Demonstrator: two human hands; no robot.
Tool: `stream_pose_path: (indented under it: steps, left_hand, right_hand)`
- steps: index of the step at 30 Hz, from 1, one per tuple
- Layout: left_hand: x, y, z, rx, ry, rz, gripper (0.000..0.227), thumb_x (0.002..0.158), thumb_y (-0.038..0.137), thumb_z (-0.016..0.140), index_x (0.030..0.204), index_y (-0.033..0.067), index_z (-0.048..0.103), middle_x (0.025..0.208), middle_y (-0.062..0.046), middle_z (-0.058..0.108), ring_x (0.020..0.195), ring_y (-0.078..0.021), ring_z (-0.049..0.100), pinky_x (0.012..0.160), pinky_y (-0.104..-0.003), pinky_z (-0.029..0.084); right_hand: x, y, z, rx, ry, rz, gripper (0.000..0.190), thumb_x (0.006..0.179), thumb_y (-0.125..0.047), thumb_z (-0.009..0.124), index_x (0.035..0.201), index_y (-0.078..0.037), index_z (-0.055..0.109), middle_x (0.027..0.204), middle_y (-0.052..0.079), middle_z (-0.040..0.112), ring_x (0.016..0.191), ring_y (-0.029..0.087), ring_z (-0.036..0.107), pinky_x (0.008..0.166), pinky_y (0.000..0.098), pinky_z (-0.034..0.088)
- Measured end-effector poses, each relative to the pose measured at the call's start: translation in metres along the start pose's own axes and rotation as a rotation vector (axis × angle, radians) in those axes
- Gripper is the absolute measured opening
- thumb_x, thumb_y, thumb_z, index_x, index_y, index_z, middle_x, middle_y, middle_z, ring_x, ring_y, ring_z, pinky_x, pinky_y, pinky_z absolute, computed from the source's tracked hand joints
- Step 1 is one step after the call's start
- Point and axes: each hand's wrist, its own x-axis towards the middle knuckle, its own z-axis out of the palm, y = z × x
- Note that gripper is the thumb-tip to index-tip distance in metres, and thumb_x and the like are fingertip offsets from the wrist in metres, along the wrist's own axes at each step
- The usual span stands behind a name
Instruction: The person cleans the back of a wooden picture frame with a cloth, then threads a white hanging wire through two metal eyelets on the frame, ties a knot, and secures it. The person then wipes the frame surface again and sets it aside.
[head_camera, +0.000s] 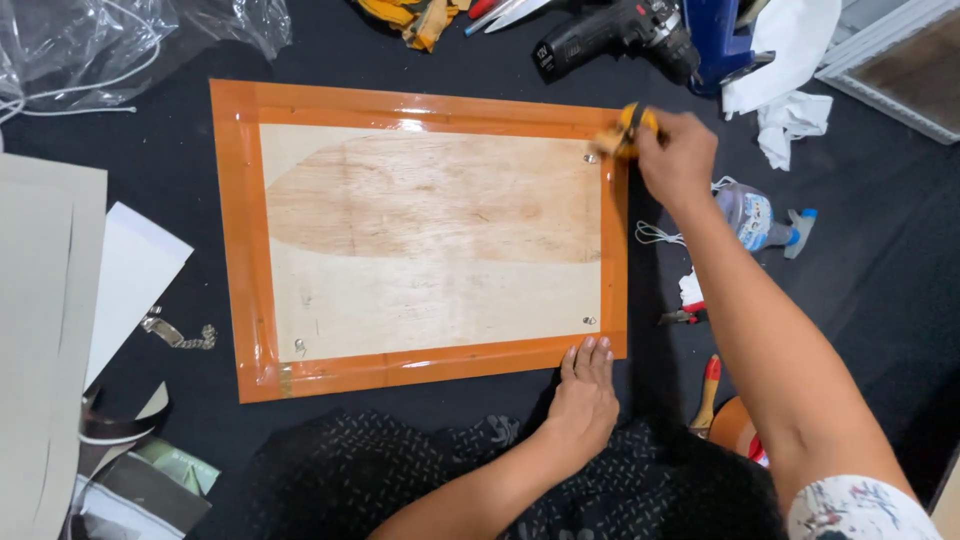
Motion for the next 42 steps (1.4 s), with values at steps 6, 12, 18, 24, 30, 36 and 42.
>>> stream_pose_path:
  steps: [6, 12, 18, 24, 30, 36, 42]
  left_hand:
    - [-0.048, -0.197, -0.187, -0.759, 0.377, -0.367, 0.079, 0.087, 0.046, 0.071, 0.146, -0.0037, 0.052, 0.136, -0.030, 0.060, 0.126, -0.0460, 0.060, 0.101, -0.055, 0.046]
    - [-0.131, -0.352, -0.148, -0.605, 0.257, -1.212, 0.091, 0.090, 0.045, 0.064, 0.159, -0.0017, 0.027, 0.149, -0.022, 0.039, 0.128, -0.0442, 0.040, 0.100, -0.054, 0.036]
    - [-0.162, -0.393, -0.166, -0.877, 0.431, -1.130, 0.042, 0.098, 0.014, 0.054, 0.137, -0.0002, 0.062, 0.124, -0.019, 0.059, 0.116, -0.0407, 0.058, 0.093, -0.048, 0.049]
    - [-0.165, -0.412, -0.154, -1.096, 0.480, -1.170, 0.034, 0.100, 0.014, 0.050, 0.126, 0.0059, 0.071, 0.113, -0.013, 0.067, 0.107, -0.0320, 0.069, 0.080, -0.043, 0.059]
    - [-0.177, -0.415, -0.176, -1.214, 0.403, -1.138, 0.044, 0.098, 0.011, 0.040, 0.133, 0.0089, 0.066, 0.133, -0.010, 0.069, 0.102, -0.0265, 0.072, 0.075, -0.037, 0.061]
    - [-0.176, -0.426, -0.154, -1.165, 0.494, -1.055, 0.037, 0.086, 0.009, 0.045, 0.104, 0.0155, 0.077, 0.099, -0.003, 0.079, 0.089, -0.0254, 0.072, 0.072, -0.038, 0.054]
    - [-0.159, -0.409, -0.157, -0.946, 0.442, -1.114, 0.092, 0.088, 0.060, 0.064, 0.156, 0.0084, 0.031, 0.149, -0.023, 0.046, 0.138, -0.0453, 0.040, 0.108, -0.059, 0.033]
  right_hand:
    - [0.006, -0.030, 0.038, -0.280, 0.053, 0.133, 0.028, 0.092, -0.021, 0.074, 0.118, -0.015, 0.079, 0.099, 0.007, 0.058, 0.090, 0.029, 0.068, 0.069, 0.0386, 0.061]
    - [0.008, -0.122, 0.096, -0.269, 0.179, 0.075, 0.025, 0.088, -0.023, 0.075, 0.108, -0.009, 0.080, 0.093, 0.008, 0.058, 0.087, 0.029, 0.068, 0.069, 0.0407, 0.060]
    - [0.019, -0.271, 0.142, -0.063, 0.185, -0.069, 0.024, 0.086, -0.026, 0.067, 0.097, -0.007, 0.077, 0.086, 0.009, 0.058, 0.080, 0.032, 0.068, 0.067, 0.0432, 0.059]
    - [0.047, -0.362, 0.181, 0.056, -0.024, -0.249, 0.024, 0.085, -0.028, 0.072, 0.098, -0.011, 0.081, 0.083, 0.009, 0.062, 0.077, 0.030, 0.070, 0.067, 0.0402, 0.060]
    - [0.058, -0.401, 0.148, 0.064, -0.173, -0.679, 0.034, 0.099, -0.018, 0.059, 0.128, -0.017, 0.077, 0.106, 0.014, 0.055, 0.087, 0.040, 0.051, 0.068, 0.0503, 0.044]
    - [-0.022, -0.432, 0.096, 0.064, -0.032, -0.355, 0.034, 0.081, -0.035, 0.057, 0.069, -0.007, 0.071, 0.069, 0.014, 0.062, 0.080, 0.043, 0.051, 0.055, 0.0544, 0.036]
    - [-0.192, -0.439, 0.077, 0.611, -0.279, -0.670, 0.030, 0.093, -0.020, 0.063, 0.068, -0.004, 0.057, 0.076, 0.012, 0.050, 0.064, 0.034, 0.048, 0.054, 0.0477, 0.031]
